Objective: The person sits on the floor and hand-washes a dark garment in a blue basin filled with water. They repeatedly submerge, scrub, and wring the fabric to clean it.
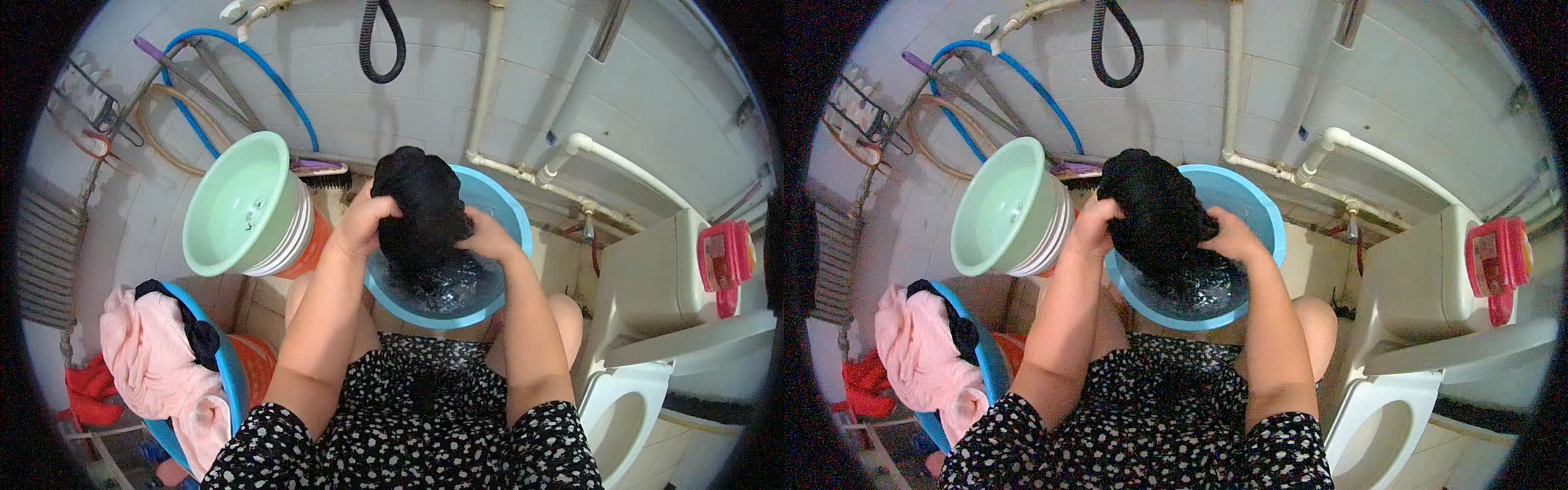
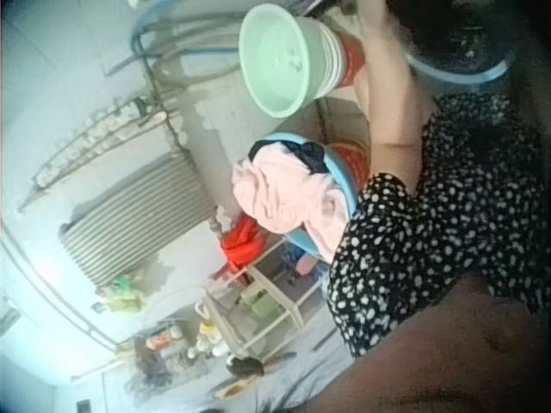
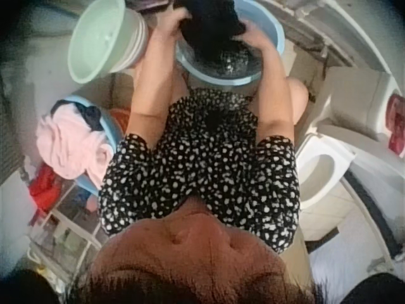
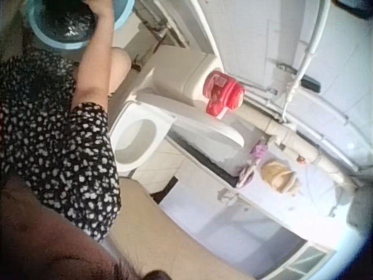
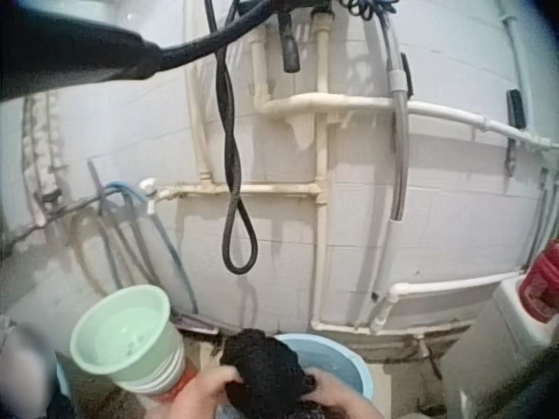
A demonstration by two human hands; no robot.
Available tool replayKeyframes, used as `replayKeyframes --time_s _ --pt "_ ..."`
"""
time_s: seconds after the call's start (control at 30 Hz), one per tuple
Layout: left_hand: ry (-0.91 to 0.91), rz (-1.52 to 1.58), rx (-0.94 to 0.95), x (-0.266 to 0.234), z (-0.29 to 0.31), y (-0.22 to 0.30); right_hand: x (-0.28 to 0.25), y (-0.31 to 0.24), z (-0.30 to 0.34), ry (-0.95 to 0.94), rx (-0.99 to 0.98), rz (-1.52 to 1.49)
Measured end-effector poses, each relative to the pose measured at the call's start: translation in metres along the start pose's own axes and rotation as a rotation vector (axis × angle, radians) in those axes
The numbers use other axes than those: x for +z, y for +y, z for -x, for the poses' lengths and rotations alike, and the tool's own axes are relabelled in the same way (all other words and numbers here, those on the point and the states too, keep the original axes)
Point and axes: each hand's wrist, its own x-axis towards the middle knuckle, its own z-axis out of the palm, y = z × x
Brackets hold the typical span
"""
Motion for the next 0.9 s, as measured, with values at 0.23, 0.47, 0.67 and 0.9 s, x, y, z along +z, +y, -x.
replayKeyframes --time_s 0.23,0.47,0.67,0.9 --pt "0.439 -1.075 0.013 -0.031 -0.022 -0.012 -0.001 0.007 0.013 0.567 0.095 0.579" --pt "0.431 -1.633 -0.297 -0.034 -0.035 -0.079 0.030 0.030 0.004 0.423 0.097 1.037" --pt "0.324 -1.938 -0.161 -0.065 -0.032 -0.134 0.054 0.032 -0.012 0.251 0.453 0.725" --pt "0.183 -1.325 -0.241 -0.056 -0.040 -0.118 0.059 0.048 -0.024 0.088 0.663 0.706"
